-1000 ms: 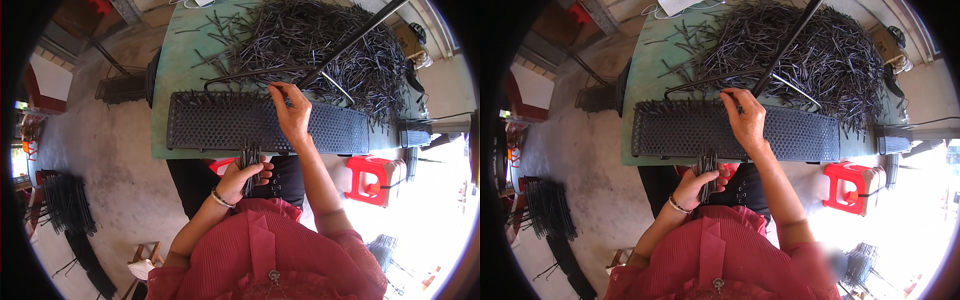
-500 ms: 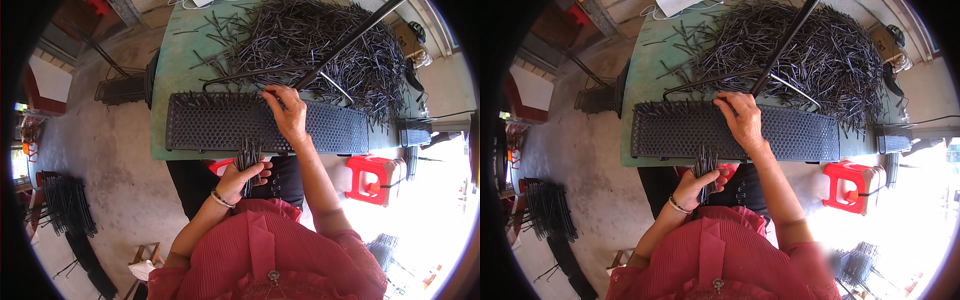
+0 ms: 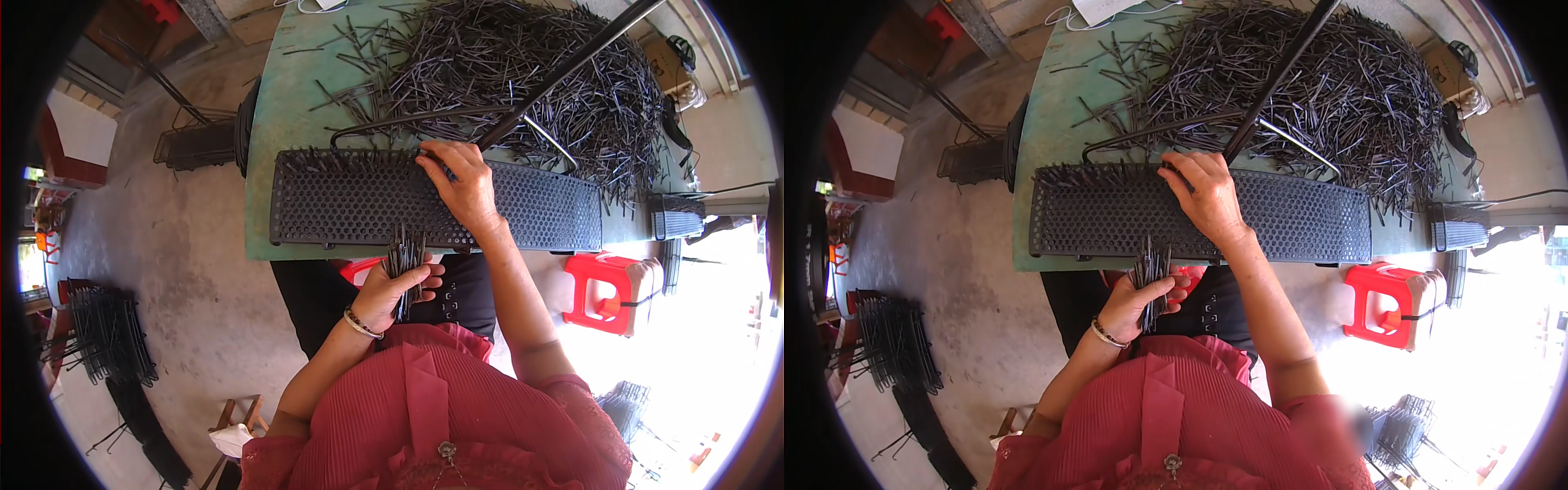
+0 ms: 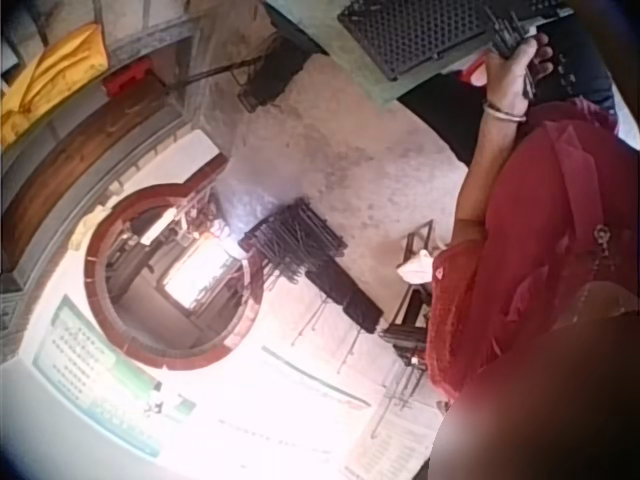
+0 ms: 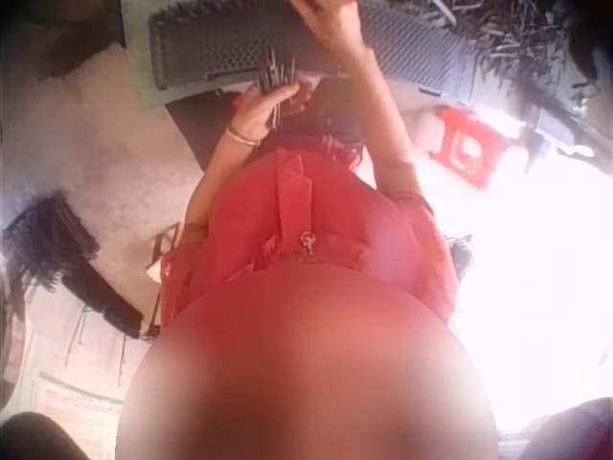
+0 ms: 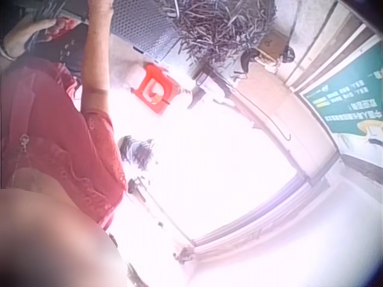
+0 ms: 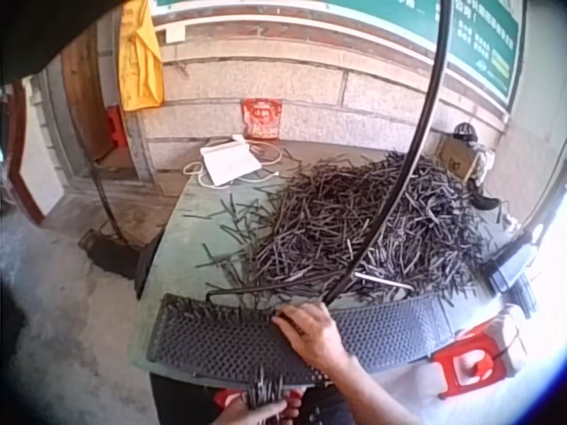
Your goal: The person is manually inserting thin metal rods into a perforated metal plate.
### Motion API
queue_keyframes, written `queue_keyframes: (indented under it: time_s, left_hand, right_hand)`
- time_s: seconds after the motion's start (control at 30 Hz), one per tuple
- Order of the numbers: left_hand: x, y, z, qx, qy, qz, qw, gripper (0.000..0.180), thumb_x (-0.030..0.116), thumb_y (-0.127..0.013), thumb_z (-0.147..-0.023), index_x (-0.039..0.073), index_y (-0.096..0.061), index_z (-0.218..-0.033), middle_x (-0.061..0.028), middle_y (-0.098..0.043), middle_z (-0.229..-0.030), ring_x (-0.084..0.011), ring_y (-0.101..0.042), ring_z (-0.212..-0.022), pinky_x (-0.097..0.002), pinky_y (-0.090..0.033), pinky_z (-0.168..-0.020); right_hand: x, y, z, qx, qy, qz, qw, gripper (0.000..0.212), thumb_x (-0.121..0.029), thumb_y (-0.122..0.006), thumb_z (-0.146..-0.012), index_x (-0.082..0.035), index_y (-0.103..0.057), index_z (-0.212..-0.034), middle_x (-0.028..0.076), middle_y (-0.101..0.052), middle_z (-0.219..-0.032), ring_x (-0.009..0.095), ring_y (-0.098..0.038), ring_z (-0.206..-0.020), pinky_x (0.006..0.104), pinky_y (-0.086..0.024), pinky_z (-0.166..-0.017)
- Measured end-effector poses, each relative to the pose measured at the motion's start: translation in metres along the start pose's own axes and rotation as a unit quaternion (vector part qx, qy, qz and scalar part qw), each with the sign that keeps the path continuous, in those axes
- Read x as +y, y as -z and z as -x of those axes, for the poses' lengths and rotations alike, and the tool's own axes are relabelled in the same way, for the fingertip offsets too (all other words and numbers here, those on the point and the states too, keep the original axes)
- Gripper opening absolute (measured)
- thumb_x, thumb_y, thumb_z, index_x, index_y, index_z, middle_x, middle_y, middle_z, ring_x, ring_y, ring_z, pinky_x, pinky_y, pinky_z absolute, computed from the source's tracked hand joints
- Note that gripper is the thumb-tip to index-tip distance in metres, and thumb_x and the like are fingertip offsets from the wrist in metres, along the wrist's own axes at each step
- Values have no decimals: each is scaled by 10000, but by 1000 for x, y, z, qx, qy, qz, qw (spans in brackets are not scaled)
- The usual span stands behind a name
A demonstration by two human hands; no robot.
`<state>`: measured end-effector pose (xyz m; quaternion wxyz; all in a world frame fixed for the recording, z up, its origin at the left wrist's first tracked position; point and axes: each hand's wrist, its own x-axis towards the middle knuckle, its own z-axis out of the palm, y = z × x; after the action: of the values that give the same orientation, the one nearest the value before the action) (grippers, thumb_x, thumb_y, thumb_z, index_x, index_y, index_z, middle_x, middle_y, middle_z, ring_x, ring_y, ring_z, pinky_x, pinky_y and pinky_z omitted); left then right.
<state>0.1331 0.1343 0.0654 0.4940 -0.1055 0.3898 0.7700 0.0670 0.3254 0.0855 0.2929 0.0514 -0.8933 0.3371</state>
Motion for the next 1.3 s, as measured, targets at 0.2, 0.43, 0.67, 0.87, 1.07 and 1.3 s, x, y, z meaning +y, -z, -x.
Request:
queue_keyframes:
  time_s: [0.2,0.43,0.67,0.87,1.07,1.3]
  left_hand:
    - [-1,-1,-1,-11,-6,21,1000,229,111,-587,-892,25,-574,-1104,-144,-642,-1055,-190,-646,-905,-308,-553,-736]
    - [0,0,-1,-7,-5,19,1000,208,87,-562,-895,-3,-579,-1082,-160,-644,-1040,-196,-649,-895,-305,-555,-736]
    - [1,-2,0,-3,-3,14,1000,209,84,-561,-894,-9,-582,-1080,-160,-645,-1033,-193,-651,-889,-303,-556,-733]
    - [0,0,-1,-2,-1,17,1000,213,86,-561,-895,-7,-583,-1086,-159,-647,-1030,-193,-652,-884,-304,-557,-732]
    - [-1,1,-1,-7,-3,23,1000,215,93,-567,-894,-3,-580,-1086,-159,-648,-1028,-197,-653,-885,-308,-557,-734]
    - [-1,1,-2,-12,-2,25,1000,216,92,-566,-894,-2,-579,-1088,-165,-644,-1039,-203,-653,-893,-314,-557,-739]
  right_hand:
    - [-2,0,2,14,15,22,1000,172,-76,-694,-777,-34,-666,-941,88,-668,-887,249,-604,-817,325,-463,-757]
    - [-6,0,-1,22,23,36,999,133,-74,-685,-785,-29,-678,-911,87,-664,-862,239,-600,-778,315,-471,-719]
    - [1,-10,0,85,7,-9,996,113,-101,-700,-768,-23,-662,-840,78,-636,-781,266,-583,-687,359,-461,-619]
    - [0,-8,-6,38,8,-3,999,109,-103,-707,-760,-26,-663,-822,94,-604,-726,297,-568,-654,373,-464,-599]
    - [-4,-8,-10,11,-13,25,1000,122,-94,-714,-760,-6,-664,-828,110,-590,-707,270,-573,-617,346,-450,-552]
    - [-7,-8,-13,-18,-7,63,998,147,-129,-728,-749,-15,-667,-821,102,-601,-712,285,-582,-652,348,-462,-578]
